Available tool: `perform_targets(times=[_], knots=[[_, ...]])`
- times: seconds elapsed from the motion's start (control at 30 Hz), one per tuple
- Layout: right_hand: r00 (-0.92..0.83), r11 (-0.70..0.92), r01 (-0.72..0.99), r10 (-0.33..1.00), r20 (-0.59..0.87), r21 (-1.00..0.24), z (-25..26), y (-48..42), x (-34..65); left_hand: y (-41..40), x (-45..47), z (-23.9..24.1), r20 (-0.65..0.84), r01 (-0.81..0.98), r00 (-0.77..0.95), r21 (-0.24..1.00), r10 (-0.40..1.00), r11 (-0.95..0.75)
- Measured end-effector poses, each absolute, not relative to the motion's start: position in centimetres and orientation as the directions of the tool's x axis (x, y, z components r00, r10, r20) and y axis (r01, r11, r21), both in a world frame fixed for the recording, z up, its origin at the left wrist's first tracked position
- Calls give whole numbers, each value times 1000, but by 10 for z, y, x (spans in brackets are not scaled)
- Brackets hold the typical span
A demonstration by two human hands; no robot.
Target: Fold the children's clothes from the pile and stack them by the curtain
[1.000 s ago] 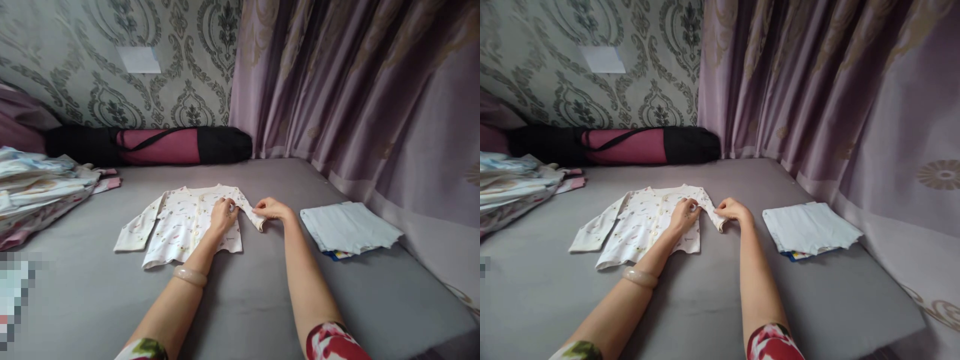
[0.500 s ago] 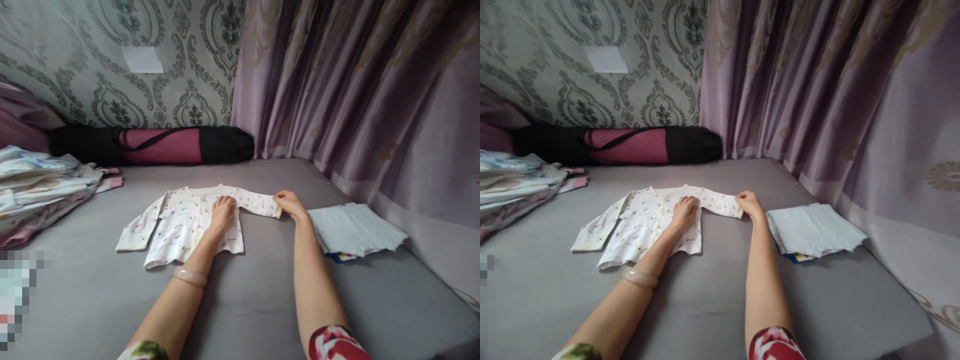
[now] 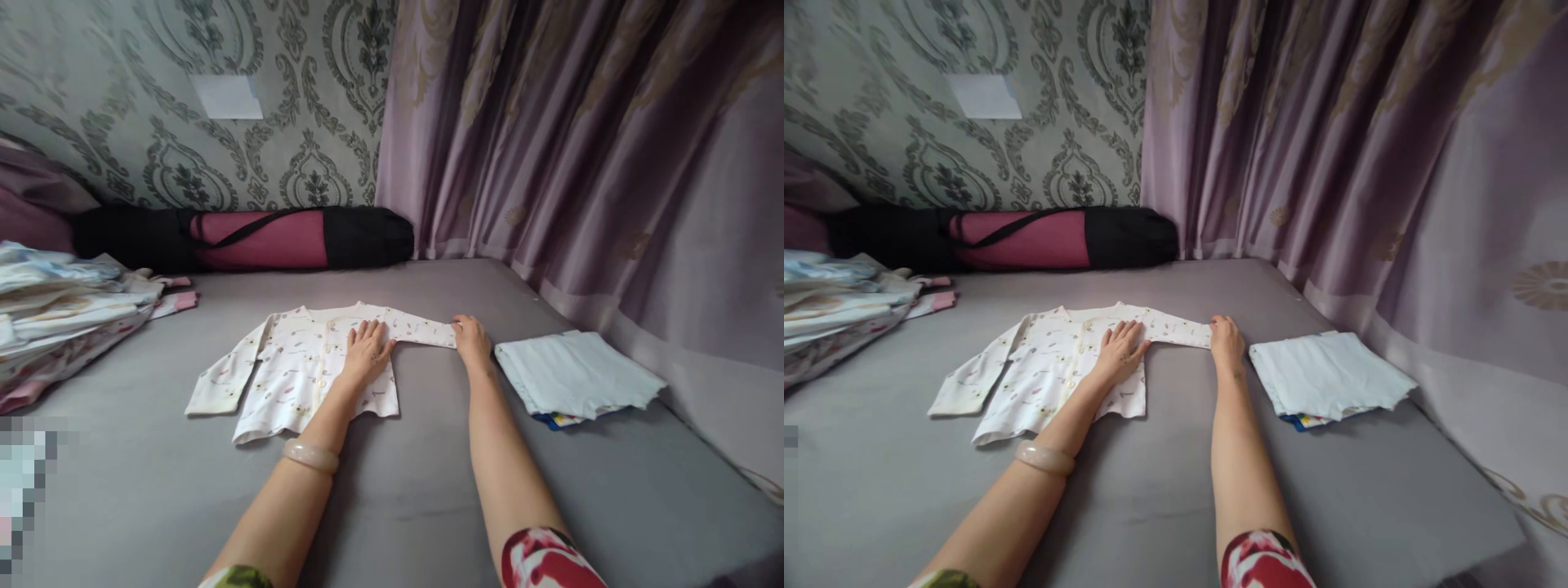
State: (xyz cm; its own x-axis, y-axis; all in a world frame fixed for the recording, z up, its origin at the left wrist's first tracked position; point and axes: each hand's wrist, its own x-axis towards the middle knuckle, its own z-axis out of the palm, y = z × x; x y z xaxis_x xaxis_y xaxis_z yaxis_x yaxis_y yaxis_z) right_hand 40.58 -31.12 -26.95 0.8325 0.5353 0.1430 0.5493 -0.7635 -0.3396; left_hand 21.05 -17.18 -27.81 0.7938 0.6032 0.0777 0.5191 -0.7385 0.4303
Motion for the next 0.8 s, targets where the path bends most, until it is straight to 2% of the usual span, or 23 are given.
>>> perform_targets(times=[0.13,0.37,0.43,0.5,0.6,0.67,0.8], knots=[[828,-775,561,530,184,-292,-272,-309,401,-169,212,-282,82,544,761,460,644,-702],[853,-837,513,470,227,-193,-265,-311,399,-168,209,-280,81,535,777,440,625,-721],[818,-805,565,517,253,-183,-257,-301,387,-169,209,-277,80,531,778,446,623,-721],[723,-696,690,661,201,-199,-252,-283,368,-170,209,-275,80,531,776,453,626,-716],[522,-490,824,852,42,-286,-251,-249,332,-170,208,-274,74,536,773,456,630,-711],[462,-444,825,886,-35,-349,-255,-231,313,-169,207,-275,56,532,783,456,619,-714],[453,-474,782,878,-153,-404,-263,-224,303,-167,206,-278,48,523,792,461,608,-717]])
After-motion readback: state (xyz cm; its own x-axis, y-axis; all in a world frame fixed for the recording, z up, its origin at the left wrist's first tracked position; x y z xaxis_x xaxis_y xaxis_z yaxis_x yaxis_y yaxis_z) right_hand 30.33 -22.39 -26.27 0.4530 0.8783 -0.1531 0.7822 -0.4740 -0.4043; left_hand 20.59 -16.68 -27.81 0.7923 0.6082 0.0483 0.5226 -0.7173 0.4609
